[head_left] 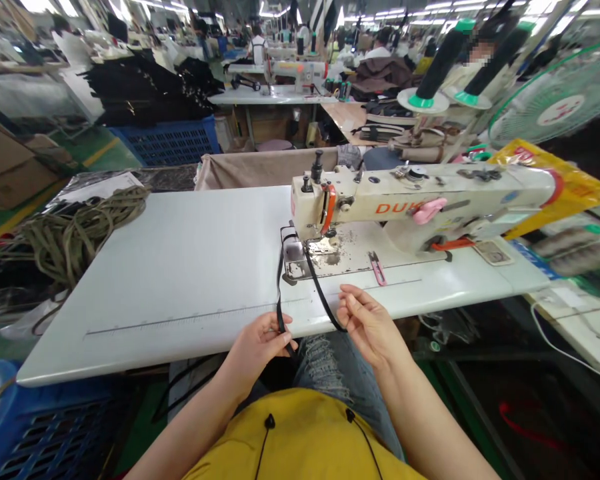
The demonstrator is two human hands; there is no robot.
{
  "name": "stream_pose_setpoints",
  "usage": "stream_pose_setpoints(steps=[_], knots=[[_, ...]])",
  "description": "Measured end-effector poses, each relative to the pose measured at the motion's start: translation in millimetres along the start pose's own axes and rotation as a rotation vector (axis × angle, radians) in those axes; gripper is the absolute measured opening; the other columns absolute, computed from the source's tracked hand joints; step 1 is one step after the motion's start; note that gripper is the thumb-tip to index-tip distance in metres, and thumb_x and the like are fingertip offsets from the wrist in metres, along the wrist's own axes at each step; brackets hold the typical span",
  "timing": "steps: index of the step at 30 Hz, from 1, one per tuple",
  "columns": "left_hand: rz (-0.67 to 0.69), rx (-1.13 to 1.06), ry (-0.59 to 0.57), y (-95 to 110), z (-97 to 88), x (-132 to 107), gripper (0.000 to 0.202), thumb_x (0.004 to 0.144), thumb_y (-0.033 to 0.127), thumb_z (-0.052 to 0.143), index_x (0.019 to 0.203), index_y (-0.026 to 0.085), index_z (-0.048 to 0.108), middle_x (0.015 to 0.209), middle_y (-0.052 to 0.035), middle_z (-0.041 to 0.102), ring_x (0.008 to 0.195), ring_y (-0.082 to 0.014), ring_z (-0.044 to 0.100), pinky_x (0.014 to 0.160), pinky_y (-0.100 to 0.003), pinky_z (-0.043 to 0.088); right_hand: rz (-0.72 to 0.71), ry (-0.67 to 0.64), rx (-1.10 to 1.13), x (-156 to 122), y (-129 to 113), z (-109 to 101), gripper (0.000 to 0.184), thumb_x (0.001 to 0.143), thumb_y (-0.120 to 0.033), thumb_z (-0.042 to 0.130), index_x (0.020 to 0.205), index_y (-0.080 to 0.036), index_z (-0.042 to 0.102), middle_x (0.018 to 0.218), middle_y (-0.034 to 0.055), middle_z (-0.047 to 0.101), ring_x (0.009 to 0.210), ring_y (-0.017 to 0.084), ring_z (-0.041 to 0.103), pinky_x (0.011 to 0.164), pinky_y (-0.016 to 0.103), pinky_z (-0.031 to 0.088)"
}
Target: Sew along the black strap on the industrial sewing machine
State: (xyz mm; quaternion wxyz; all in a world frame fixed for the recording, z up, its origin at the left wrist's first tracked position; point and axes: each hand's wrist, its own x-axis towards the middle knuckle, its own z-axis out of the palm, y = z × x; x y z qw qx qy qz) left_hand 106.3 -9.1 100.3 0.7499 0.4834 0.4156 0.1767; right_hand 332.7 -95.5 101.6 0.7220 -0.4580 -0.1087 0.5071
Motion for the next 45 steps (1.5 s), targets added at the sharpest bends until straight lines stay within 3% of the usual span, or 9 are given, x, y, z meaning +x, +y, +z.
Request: stream_pose_setpoints(steps=[6,9,12,14,17,20,25,31,45], knots=[[0.002,0.011,0.003,-1.8,-0.3,0.0,0.058,0.073,0.051,0.088,0.111,0.015,0.063,0.082,-0.0047,0.077,0.078,-0.0175,0.072,0.072,-0.026,0.056,0.019,0.002,-0.011,-7.5,4.8,5.6,0.042,0.067,-0.039,0.102,0.097,-0.02,0.081,0.086,0.0021,0.071,0.072,0.009,0.061,0.068,0.019,0.056],[0.009,0.015,-0.001,-2.0,-0.7,-0.2,0.057,0.073,0.051,0.089,0.11,0.015,0.064,0.082,-0.0052,0.077,0.078,-0.0183,0.072,0.071,-0.026,0.056,-0.006,-0.154,-0.289,-13.2,4.2,5.6,0.038,0.074,-0.045,0.096,0.1,-0.024,0.081,0.081,0.0005,0.07,0.063,0.009,0.055,0.062,0.023,0.051],[0.02,0.022,-0.02,-4.7,-2.3,1.0,0.055,0.076,0.05,0.087,0.111,0.015,0.063,0.084,-0.006,0.077,0.079,-0.0185,0.073,0.072,-0.027,0.057,-0.146,-0.345,-0.663,-12.8,-1.7,6.7,0.041,0.07,-0.046,0.096,0.102,-0.026,0.083,0.104,0.0056,0.075,0.087,0.019,0.065,0.077,0.032,0.053],[0.025,0.026,-0.036,-7.8,-4.0,2.4,0.052,0.079,0.048,0.086,0.113,0.016,0.063,0.087,-0.006,0.076,0.08,-0.0183,0.073,0.073,-0.027,0.057,-0.227,-0.31,-0.752,-5.8,-7.8,8.2,0.035,0.076,-0.052,0.09,0.096,-0.024,0.083,0.106,0.0074,0.075,0.095,0.023,0.065,0.085,0.036,0.052],[0.031,0.019,-0.025,-12.0,-6.1,4.1,0.05,0.08,0.046,0.086,0.114,0.016,0.063,0.09,-0.0049,0.075,0.082,-0.0188,0.074,0.073,-0.027,0.058,-0.232,-0.156,-0.693,14.0,-19.1,12.0,0.04,0.086,-0.06,0.078,0.08,-0.021,0.079,0.077,0.0047,0.071,0.078,0.021,0.062,0.08,0.036,0.049],[0.035,0.018,-0.013,-12.9,-6.1,3.8,0.049,0.079,0.045,0.087,0.112,0.017,0.064,0.091,-0.0036,0.072,0.083,-0.0192,0.074,0.074,-0.028,0.059,-0.231,-0.09,-0.582,38.1,-31.6,18.7,0.039,0.078,-0.057,0.085,0.092,-0.021,0.081,0.089,0.0053,0.075,0.085,0.02,0.064,0.077,0.032,0.048],[0.039,-0.003,0.036,-8.9,-0.9,0.8,0.048,0.075,0.046,0.088,0.108,0.018,0.067,0.089,-0.002,0.07,0.081,-0.0196,0.075,0.075,-0.03,0.06,-0.051,-0.146,-0.279,70.4,-47.4,31.4,0.046,0.088,-0.061,0.078,0.098,-0.017,0.081,0.094,0.0098,0.076,0.076,0.015,0.062,0.063,0.025,0.047],[0.049,0.006,0.033,-7.9,1.6,0.7,0.047,0.075,0.047,0.088,0.104,0.018,0.067,0.087,-0.003,0.072,0.079,-0.02,0.074,0.073,-0.03,0.058,0.138,-0.266,-0.038,85.5,-51.8,36.0,0.025,0.095,-0.039,0.08,0.096,-0.014,0.078,0.086,0.0068,0.073,0.069,0.011,0.061,0.061,0.019,0.054],[0.051,0.024,0.031,-9.4,2.0,3.7,0.049,0.075,0.05,0.089,0.104,0.018,0.067,0.089,-0.0048,0.073,0.08,-0.0213,0.075,0.072,-0.031,0.057,-0.03,-0.227,-0.167,87.7,-45.7,40.1,0.05,0.067,-0.058,0.097,0.085,-0.018,0.072,0.076,0.0006,0.064,0.061,0.01,0.051,0.054,0.022,0.046]])
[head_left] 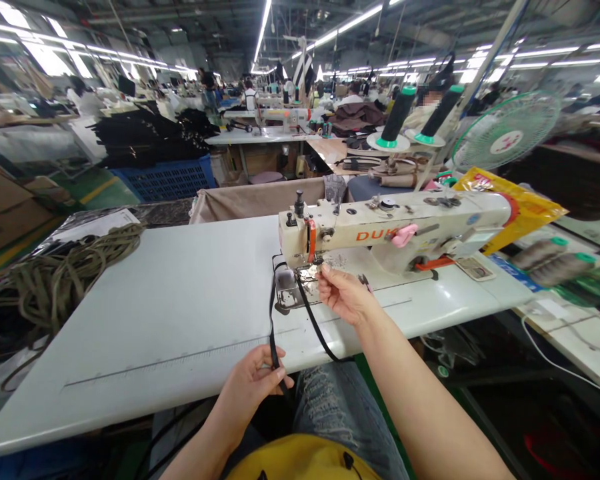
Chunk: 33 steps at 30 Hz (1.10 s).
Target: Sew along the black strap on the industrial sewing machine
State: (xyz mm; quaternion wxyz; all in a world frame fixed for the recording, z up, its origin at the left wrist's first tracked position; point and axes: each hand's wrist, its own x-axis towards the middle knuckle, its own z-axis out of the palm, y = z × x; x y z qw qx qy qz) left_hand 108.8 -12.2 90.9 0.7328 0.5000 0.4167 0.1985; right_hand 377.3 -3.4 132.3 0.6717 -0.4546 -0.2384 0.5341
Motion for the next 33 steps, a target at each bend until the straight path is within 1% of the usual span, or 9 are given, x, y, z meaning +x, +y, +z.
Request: stream_pose_setpoints(steps=[5,9,12,15,18,23,28,30,33], knots=[[-0.013,-0.075,-0.052,2.4,-8.2,-0.1,0.052,0.078,0.052,0.088,0.111,0.018,0.067,0.094,-0.0032,0.07,0.087,-0.0212,0.075,0.079,-0.032,0.057,-0.216,0.155,-0.527,-14.6,1.1,-17.0,0.053,0.089,-0.07,0.067,0.091,-0.018,0.074,0.081,0.0059,0.067,0.073,0.018,0.059,0.071,0.032,0.052],[-0.055,-0.21,-0.145,11.7,-17.6,1.7,0.05,0.085,0.049,0.085,0.118,0.018,0.066,0.099,-0.0045,0.07,0.091,-0.0213,0.074,0.085,-0.034,0.058,-0.488,0.413,-1.07,-31.1,7.3,-59.8,0.026,0.084,-0.041,0.07,0.099,-0.02,0.076,0.101,0.0117,0.066,0.098,0.03,0.059,0.1,0.049,0.048],[-0.064,-0.273,-0.118,17.5,-19.4,7.0,0.05,0.085,0.048,0.086,0.12,0.017,0.066,0.099,-0.005,0.07,0.09,-0.0206,0.073,0.087,-0.035,0.059,-0.584,0.543,-1.513,-38.7,12.2,-94.4,0.03,0.087,-0.026,0.059,0.11,-0.018,0.076,0.106,0.0161,0.065,0.1,0.033,0.061,0.1,0.053,0.05],[-0.039,-0.3,-0.069,20.2,-15.8,14.0,0.051,0.083,0.046,0.088,0.12,0.017,0.068,0.098,-0.0054,0.07,0.093,-0.021,0.073,0.092,-0.038,0.059,-0.579,0.572,-1.623,-42.0,13.3,-109.8,0.033,0.091,-0.018,0.05,0.112,-0.015,0.075,0.109,0.0194,0.065,0.101,0.034,0.062,0.097,0.054,0.052],[-0.015,-0.298,-0.045,20.3,-11.4,19.0,0.051,0.08,0.044,0.089,0.117,0.017,0.069,0.099,-0.0059,0.071,0.097,-0.0219,0.073,0.098,-0.041,0.058,-0.656,0.595,-1.651,-47.1,14.8,-99.7,0.033,0.093,-0.017,0.051,0.119,-0.014,0.072,0.121,0.0225,0.063,0.113,0.039,0.058,0.103,0.061,0.048],[0.006,-0.113,0.015,20.2,-15.4,18.3,0.055,0.076,0.049,0.086,0.117,0.016,0.066,0.1,-0.0087,0.07,0.094,-0.0268,0.073,0.09,-0.046,0.061,-0.72,0.193,-1.371,-66.7,32.8,-60.8,0.029,0.101,-0.026,0.052,0.122,-0.023,0.071,0.12,0.0147,0.067,0.114,0.031,0.063,0.105,0.052,0.052],[0.466,0.532,0.409,38.3,-24.7,6.6,0.042,0.082,0.037,0.077,0.12,0.022,0.069,0.129,-0.0133,0.064,0.107,-0.0292,0.067,0.098,-0.044,0.057,-0.392,0.175,-0.841,-77.9,49.4,-40.4,0.027,0.099,-0.044,0.062,0.112,-0.024,0.074,0.106,0.01,0.072,0.099,0.027,0.068,0.091,0.043,0.056],[0.474,0.626,0.289,45.6,-21.6,2.3,0.027,0.086,0.035,0.072,0.11,0.024,0.074,0.117,-0.0109,0.07,0.097,-0.0268,0.068,0.092,-0.038,0.057,-0.249,0.232,-0.596,-77.6,50.8,-38.3,0.033,0.095,-0.053,0.066,0.106,-0.022,0.074,0.089,0.006,0.069,0.077,0.021,0.065,0.07,0.034,0.054],[0.204,0.484,-0.202,36.6,-6.6,0.5,0.021,0.092,0.039,0.067,0.099,0.023,0.078,0.091,-0.0075,0.077,0.084,-0.0242,0.071,0.079,-0.032,0.056,-0.152,0.257,-0.438,-79.0,47.7,-39.2,0.038,0.093,-0.058,0.065,0.103,-0.021,0.07,0.064,-0.0038,0.05,0.052,0.012,0.043,0.05,0.026,0.036]])
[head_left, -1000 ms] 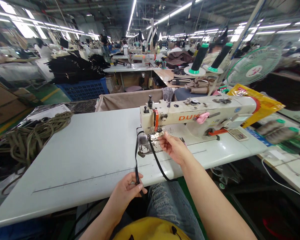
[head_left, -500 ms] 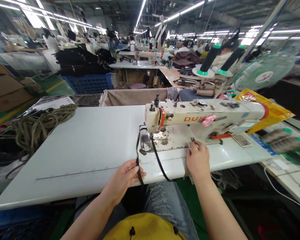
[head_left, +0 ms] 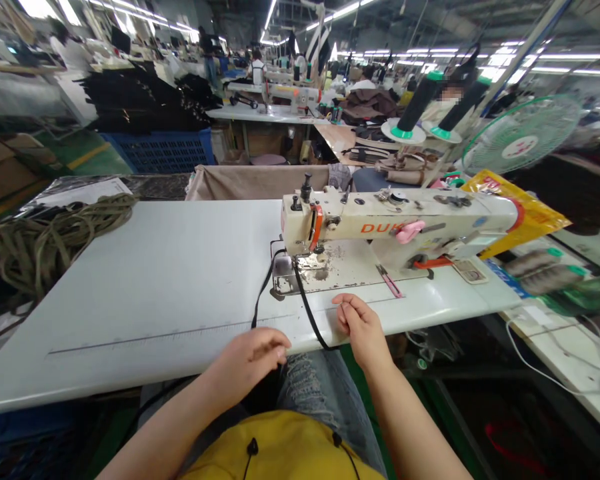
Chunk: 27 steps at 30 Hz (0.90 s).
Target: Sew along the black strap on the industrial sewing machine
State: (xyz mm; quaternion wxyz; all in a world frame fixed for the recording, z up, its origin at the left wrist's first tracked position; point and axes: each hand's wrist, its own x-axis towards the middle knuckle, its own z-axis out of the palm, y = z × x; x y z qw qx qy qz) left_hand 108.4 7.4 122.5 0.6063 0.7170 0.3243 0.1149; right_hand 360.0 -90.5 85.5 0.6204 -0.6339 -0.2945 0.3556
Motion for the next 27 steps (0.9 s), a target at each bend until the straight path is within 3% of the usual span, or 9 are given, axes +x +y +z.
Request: stream_pose_setpoints(steps=[2,3,6,8,10,14,17,22,27], knots=[[-0.09,-0.156,-0.262,-14.7,23.1,3.3,0.025,0.091,0.042,0.069,0.104,0.022,0.079,0.094,-0.0075,0.079,0.091,-0.025,0.073,0.083,-0.033,0.056,-0.005,-0.026,-0.072,-1.9,-3.2,-4.8,0.037,0.096,-0.056,0.062,0.109,-0.022,0.069,0.058,-0.0073,0.04,0.05,0.013,0.037,0.05,0.026,0.035],[-0.118,-0.206,-0.31,-25.2,36.6,5.8,0.028,0.089,0.042,0.073,0.107,0.021,0.079,0.101,-0.0086,0.079,0.098,-0.0262,0.073,0.088,-0.034,0.056,-0.041,-0.031,-0.144,-3.1,-5.0,-7.7,0.035,0.096,-0.053,0.063,0.113,-0.023,0.069,0.059,-0.0069,0.042,0.053,0.014,0.041,0.055,0.028,0.041],[-0.215,-0.374,-0.231,-56.6,75.3,15.9,0.059,0.074,0.043,0.088,0.126,0.019,0.074,0.138,-0.0174,0.069,0.123,-0.0344,0.067,0.099,-0.043,0.056,-0.292,0.017,-0.434,-5.9,-9.0,-16.0,0.039,0.09,-0.042,0.07,0.125,-0.025,0.069,0.092,0.0042,0.065,0.092,0.025,0.063,0.091,0.043,0.055],[-0.228,-0.478,-0.203,-66.7,92.9,22.8,0.079,0.072,0.046,0.091,0.143,0.022,0.065,0.157,-0.0187,0.054,0.138,-0.0392,0.057,0.106,-0.049,0.053,-0.47,0.052,-0.621,-7.0,-9.8,-20.3,0.041,0.089,-0.036,0.069,0.129,-0.026,0.069,0.123,0.0112,0.065,0.122,0.031,0.058,0.111,0.052,0.046],[-0.191,-0.493,-0.221,-63.8,100.5,28.2,0.084,0.074,0.049,0.089,0.148,0.024,0.061,0.162,-0.0151,0.051,0.147,-0.0399,0.049,0.115,-0.053,0.046,-0.579,0.048,-0.765,-8.2,-9.5,-23.2,0.033,0.093,-0.033,0.065,0.125,-0.028,0.07,0.128,0.0124,0.064,0.129,0.034,0.056,0.115,0.057,0.043],[0.061,-0.354,-0.344,-32.9,92.5,29.4,0.051,0.088,0.057,0.073,0.126,0.023,0.077,0.135,-0.0099,0.072,0.134,-0.0352,0.06,0.119,-0.049,0.041,-0.721,-0.006,-0.947,-11.3,-9.9,-23.0,0.024,0.101,-0.027,0.059,0.122,-0.028,0.071,0.116,0.01,0.07,0.122,0.033,0.062,0.116,0.061,0.039],[0.142,-0.292,-0.483,-9.4,80.7,21.2,0.046,0.1,0.058,0.056,0.113,0.023,0.082,0.119,-0.0081,0.078,0.119,-0.031,0.069,0.113,-0.043,0.047,-0.767,-0.134,-0.991,-9.9,-12.5,-14.9,0.037,0.102,-0.02,0.055,0.136,-0.027,0.065,0.13,0.0115,0.068,0.125,0.031,0.061,0.112,0.055,0.046],[0.1,-0.256,-0.587,22.9,66.2,-0.4,0.055,0.103,0.063,0.047,0.12,0.023,0.081,0.117,-0.0088,0.08,0.112,-0.0305,0.074,0.103,-0.039,0.055,-0.856,-0.361,-1.051,10.4,-13.9,13.5,0.045,0.104,-0.017,0.052,0.148,-0.025,0.057,0.153,0.0129,0.056,0.142,0.029,0.05,0.12,0.055,0.04],[0.298,-0.129,-0.801,49.0,60.0,-12.1,0.056,0.109,0.055,0.037,0.14,0.024,0.072,0.132,-0.0071,0.075,0.126,-0.0288,0.069,0.115,-0.036,0.047,-0.861,-0.326,-1.116,34.3,-8.3,37.1,0.035,0.108,-0.027,0.053,0.141,-0.019,0.064,0.151,0.0153,0.058,0.144,0.031,0.051,0.123,0.057,0.036]])
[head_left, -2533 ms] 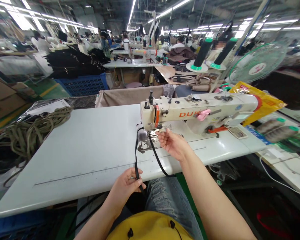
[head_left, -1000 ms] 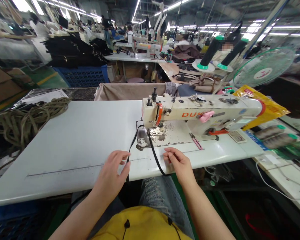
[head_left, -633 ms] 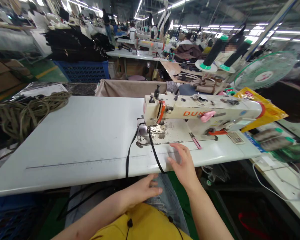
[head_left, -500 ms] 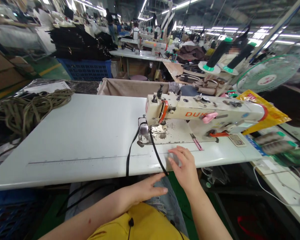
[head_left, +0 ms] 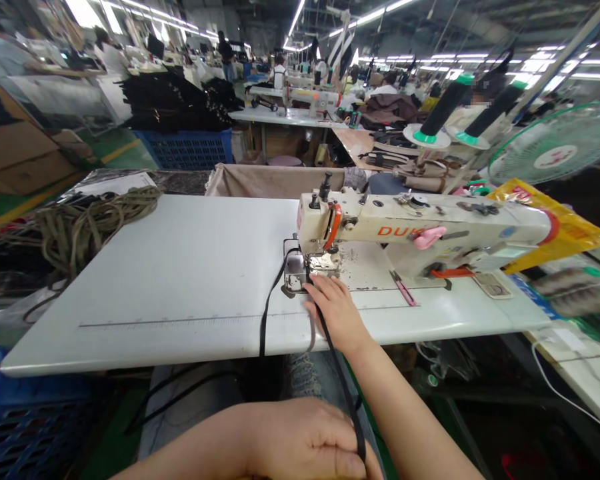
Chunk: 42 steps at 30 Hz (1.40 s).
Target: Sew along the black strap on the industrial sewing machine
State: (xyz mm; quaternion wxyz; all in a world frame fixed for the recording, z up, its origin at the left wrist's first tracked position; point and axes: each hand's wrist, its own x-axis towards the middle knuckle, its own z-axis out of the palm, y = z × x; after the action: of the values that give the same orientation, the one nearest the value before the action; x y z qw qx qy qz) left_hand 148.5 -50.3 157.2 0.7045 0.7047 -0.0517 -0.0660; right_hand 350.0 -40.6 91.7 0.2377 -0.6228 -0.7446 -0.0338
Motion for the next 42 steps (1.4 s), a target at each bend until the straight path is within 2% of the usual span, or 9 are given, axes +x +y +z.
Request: stream_pose_setpoints(steps=[4,9,17,22,27,32,35,39,42], knots=[[0.085,0.136,-0.071,-14.3,1.1,3.3,0.063,0.11,0.054,0.033,0.138,0.013,0.071,0.129,-0.0137,0.076,0.124,-0.0285,0.07,0.113,-0.034,0.049,-0.025,0.064,-0.033,-1.9,-1.2,3.6,0.032,0.11,-0.027,0.049,0.134,-0.015,0.067,0.142,0.0125,0.067,0.139,0.029,0.055,0.126,0.057,0.032],[0.12,0.135,-0.083,-33.9,1.3,7.2,0.067,0.111,0.057,0.03,0.135,0.01,0.071,0.129,-0.0166,0.074,0.124,-0.0266,0.07,0.112,-0.03,0.049,-0.072,0.084,-0.06,-10.9,-6.1,0.0,0.032,0.11,-0.028,0.049,0.129,-0.013,0.071,0.135,0.0129,0.071,0.133,0.028,0.06,0.128,0.056,0.03],[0.139,0.165,-0.062,-52.0,-1.1,11.0,0.081,0.108,0.065,0.028,0.129,0.0,0.072,0.124,-0.0223,0.076,0.12,-0.0292,0.072,0.107,-0.028,0.052,-0.039,0.064,-0.092,-8.2,-5.7,2.2,0.037,0.109,-0.029,0.05,0.139,-0.013,0.066,0.143,0.0144,0.066,0.139,0.029,0.055,0.127,0.056,0.034],[0.084,0.064,0.046,-53.8,-5.9,8.9,0.062,0.108,0.061,0.041,0.127,0.012,0.074,0.12,-0.0163,0.077,0.115,-0.0261,0.072,0.106,-0.034,0.054,-0.011,0.074,-0.097,-5.6,-5.1,4.9,0.038,0.109,-0.024,0.05,0.142,-0.015,0.066,0.146,0.013,0.064,0.142,0.028,0.054,0.124,0.052,0.04],[-0.109,-0.3,0.309,-58.7,-1.0,10.7,0.06,0.1,0.067,0.056,0.116,0.011,0.072,0.109,-0.0183,0.077,0.102,-0.0279,0.076,0.095,-0.042,0.06,-0.016,0.081,-0.085,-5.5,-5.7,4.4,0.038,0.108,-0.024,0.051,0.142,-0.014,0.066,0.145,0.014,0.065,0.138,0.028,0.057,0.123,0.053,0.042],[-0.101,-0.488,0.489,-69.1,0.9,13.7,0.054,0.099,0.063,0.062,0.112,0.011,0.068,0.107,-0.0164,0.075,0.105,-0.0286,0.075,0.099,-0.045,0.058,-0.018,0.097,-0.076,-5.6,-7.6,0.8,0.035,0.108,-0.023,0.052,0.138,-0.015,0.068,0.143,0.013,0.066,0.135,0.027,0.06,0.123,0.052,0.043],[-0.095,-0.309,0.485,-64.4,-8.2,8.2,0.045,0.105,0.052,0.054,0.119,0.012,0.069,0.114,-0.0155,0.074,0.11,-0.0274,0.072,0.099,-0.042,0.057,-0.018,0.103,-0.075,-6.2,-6.8,1.9,0.034,0.108,-0.024,0.052,0.136,-0.015,0.069,0.141,0.0133,0.067,0.134,0.028,0.061,0.122,0.052,0.044],[-0.206,0.274,0.358,-39.7,-33.1,-7.1,0.024,0.099,0.028,0.06,0.11,0.017,0.078,0.112,-0.011,0.077,0.106,-0.0257,0.07,0.099,-0.037,0.054,-0.028,0.097,-0.075,-7.1,-5.0,4.2,0.035,0.109,-0.025,0.05,0.136,-0.013,0.069,0.14,0.0147,0.068,0.132,0.029,0.061,0.12,0.053,0.046],[-0.261,0.479,0.501,-23.1,-54.3,-15.2,0.021,0.097,0.02,0.057,0.095,0.019,0.078,0.093,-0.0056,0.077,0.088,-0.0206,0.071,0.088,-0.032,0.056,-0.046,0.112,-0.074,-7.4,-4.5,3.8,0.034,0.108,-0.024,0.05,0.136,-0.014,0.069,0.139,0.0144,0.069,0.132,0.028,0.062,0.12,0.053,0.046]])
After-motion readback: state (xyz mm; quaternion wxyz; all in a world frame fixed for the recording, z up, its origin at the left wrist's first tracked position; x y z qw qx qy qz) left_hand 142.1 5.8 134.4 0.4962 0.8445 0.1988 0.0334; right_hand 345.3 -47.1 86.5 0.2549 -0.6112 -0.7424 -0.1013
